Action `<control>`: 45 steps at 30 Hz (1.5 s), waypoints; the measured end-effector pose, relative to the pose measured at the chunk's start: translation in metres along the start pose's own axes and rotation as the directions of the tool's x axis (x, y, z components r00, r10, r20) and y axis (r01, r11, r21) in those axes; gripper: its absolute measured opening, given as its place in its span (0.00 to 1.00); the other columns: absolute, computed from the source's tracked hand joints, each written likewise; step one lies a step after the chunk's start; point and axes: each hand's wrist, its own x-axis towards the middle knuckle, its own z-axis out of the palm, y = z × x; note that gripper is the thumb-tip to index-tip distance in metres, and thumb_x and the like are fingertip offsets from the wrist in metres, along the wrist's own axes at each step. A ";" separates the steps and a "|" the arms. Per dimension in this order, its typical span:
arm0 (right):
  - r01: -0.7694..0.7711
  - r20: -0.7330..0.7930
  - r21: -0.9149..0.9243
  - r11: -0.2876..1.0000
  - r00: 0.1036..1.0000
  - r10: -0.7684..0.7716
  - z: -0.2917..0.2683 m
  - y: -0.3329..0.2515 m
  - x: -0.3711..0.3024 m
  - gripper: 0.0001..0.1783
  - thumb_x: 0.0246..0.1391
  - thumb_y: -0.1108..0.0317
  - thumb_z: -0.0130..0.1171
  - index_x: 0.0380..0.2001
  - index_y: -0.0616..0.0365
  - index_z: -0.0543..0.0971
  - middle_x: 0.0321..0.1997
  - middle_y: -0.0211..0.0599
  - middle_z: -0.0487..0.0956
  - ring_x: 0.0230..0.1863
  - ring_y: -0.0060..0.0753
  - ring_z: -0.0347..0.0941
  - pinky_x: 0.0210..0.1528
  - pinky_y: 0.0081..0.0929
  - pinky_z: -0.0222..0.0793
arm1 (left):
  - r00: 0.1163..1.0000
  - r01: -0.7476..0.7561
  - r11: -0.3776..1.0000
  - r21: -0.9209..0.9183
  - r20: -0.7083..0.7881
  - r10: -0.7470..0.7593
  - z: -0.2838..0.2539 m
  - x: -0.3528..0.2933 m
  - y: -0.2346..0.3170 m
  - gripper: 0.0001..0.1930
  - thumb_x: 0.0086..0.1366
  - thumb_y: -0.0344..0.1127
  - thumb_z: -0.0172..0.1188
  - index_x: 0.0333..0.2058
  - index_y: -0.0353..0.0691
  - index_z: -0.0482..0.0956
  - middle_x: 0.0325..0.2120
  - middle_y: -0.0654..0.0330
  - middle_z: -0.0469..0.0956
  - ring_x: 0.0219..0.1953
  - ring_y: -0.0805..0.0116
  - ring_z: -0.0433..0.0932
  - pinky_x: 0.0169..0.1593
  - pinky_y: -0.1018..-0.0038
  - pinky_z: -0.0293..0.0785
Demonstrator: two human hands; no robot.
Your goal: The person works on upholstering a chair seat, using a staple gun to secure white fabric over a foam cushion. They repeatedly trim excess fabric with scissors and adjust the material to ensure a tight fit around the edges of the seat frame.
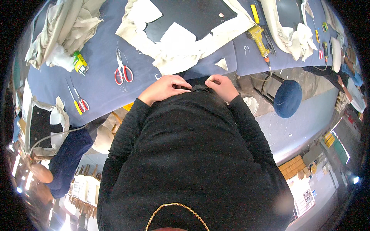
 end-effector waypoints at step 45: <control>0.470 0.291 -0.415 0.779 0.880 -0.376 0.015 -0.085 -0.004 0.08 0.59 0.65 0.74 0.39 0.55 0.90 0.38 0.38 0.87 0.47 0.47 0.83 0.56 0.41 0.75 | 0.991 0.121 0.991 0.060 -0.064 -0.117 -0.010 -0.036 0.035 0.12 0.64 0.31 0.75 0.46 0.37 0.91 0.41 0.53 0.90 0.42 0.60 0.89 0.48 0.67 0.84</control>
